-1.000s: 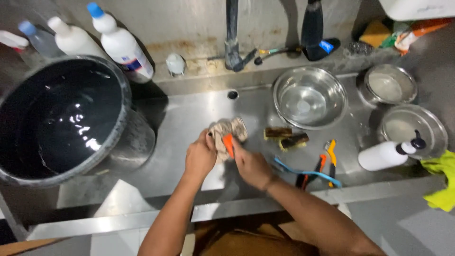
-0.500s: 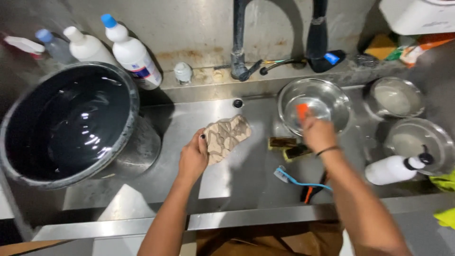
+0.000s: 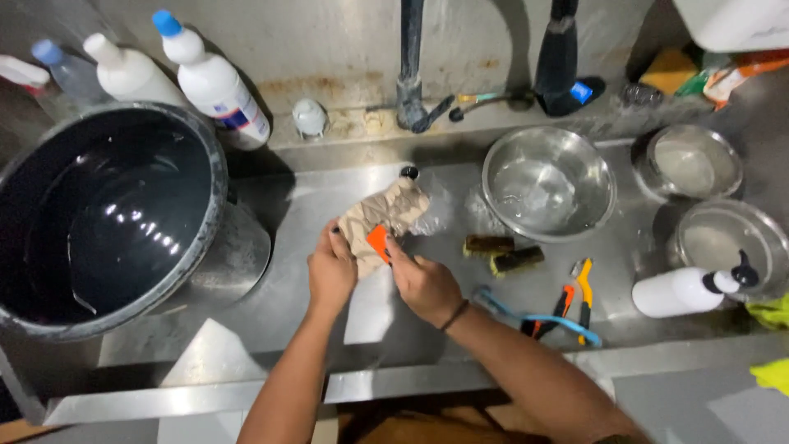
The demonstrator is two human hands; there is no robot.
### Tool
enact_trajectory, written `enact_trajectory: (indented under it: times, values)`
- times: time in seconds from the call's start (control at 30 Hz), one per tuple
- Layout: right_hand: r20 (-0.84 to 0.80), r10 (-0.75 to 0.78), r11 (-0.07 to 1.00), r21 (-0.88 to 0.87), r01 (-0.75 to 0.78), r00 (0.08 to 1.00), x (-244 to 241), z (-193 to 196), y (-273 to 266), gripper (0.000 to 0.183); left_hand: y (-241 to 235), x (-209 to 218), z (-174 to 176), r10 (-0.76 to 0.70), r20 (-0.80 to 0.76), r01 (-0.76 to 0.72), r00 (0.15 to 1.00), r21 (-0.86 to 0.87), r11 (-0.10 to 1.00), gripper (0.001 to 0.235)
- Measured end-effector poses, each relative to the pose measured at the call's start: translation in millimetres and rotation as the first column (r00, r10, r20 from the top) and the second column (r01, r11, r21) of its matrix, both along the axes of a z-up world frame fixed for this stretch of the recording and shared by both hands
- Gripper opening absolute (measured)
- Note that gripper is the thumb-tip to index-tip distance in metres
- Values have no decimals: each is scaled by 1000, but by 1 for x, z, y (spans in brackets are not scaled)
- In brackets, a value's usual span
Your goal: The person scrubs a beige sneaker in a stainless steel sink using an orange brush, a white spray bottle, and a yellow sponge. They repeatedly apply water and cleaning solution, scrub the upper and sole, and rinse the shoe under running water.
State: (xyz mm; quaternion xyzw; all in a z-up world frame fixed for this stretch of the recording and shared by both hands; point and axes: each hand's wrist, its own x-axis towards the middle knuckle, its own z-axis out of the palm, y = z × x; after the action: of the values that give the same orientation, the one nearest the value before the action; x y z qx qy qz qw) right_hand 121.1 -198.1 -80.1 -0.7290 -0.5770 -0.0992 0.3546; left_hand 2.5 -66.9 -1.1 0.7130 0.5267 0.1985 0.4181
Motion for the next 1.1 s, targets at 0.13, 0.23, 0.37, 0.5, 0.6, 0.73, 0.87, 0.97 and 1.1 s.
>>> enact_trajectory:
  times: [0.13, 0.23, 0.37, 0.5, 0.6, 0.73, 0.87, 0.97, 1.1]
  values:
    - [-137, 129, 947, -277, -163, 982, 21, -2, -43, 54, 4, -13, 9, 21, 77, -16, 997, -69, 998, 49]
    - [-273, 5, 957, -278, -83, 962, 30, 9, -46, 35, -6, -12, 19, 16, 54, -11, 998, -92, 996, 50]
    - [-194, 153, 982, -79, -171, 969, 6, 21, -29, 41, -8, -16, 25, -24, 41, 27, 999, -80, 996, 50]
    - [-184, 80, 962, -243, -124, 980, 60, -20, -41, 18, -6, -40, 29, -111, 101, 116, 989, -41, 992, 50]
    - [-246, -122, 953, -301, 44, 962, 73, 15, -45, 28, 14, -57, -20, -154, 148, 145, 977, 74, 987, 45]
    - [-310, -233, 917, -386, 102, 922, 98, 48, -59, 48, 11, -62, 0, -191, 154, 184, 969, 64, 981, 45]
    - [23, -568, 559, -723, 406, 823, 168, 37, -77, 35, 18, -73, -1, -213, 112, 225, 971, -103, 969, 53]
    - [296, -469, 295, -836, 463, 832, 217, 15, -82, 43, 25, -77, -19, -236, 85, 248, 968, -169, 954, 59]
    - [405, -449, 346, -743, 573, 796, 220, 22, -86, 64, 26, -82, 2, -277, 112, 296, 954, -210, 932, 52]
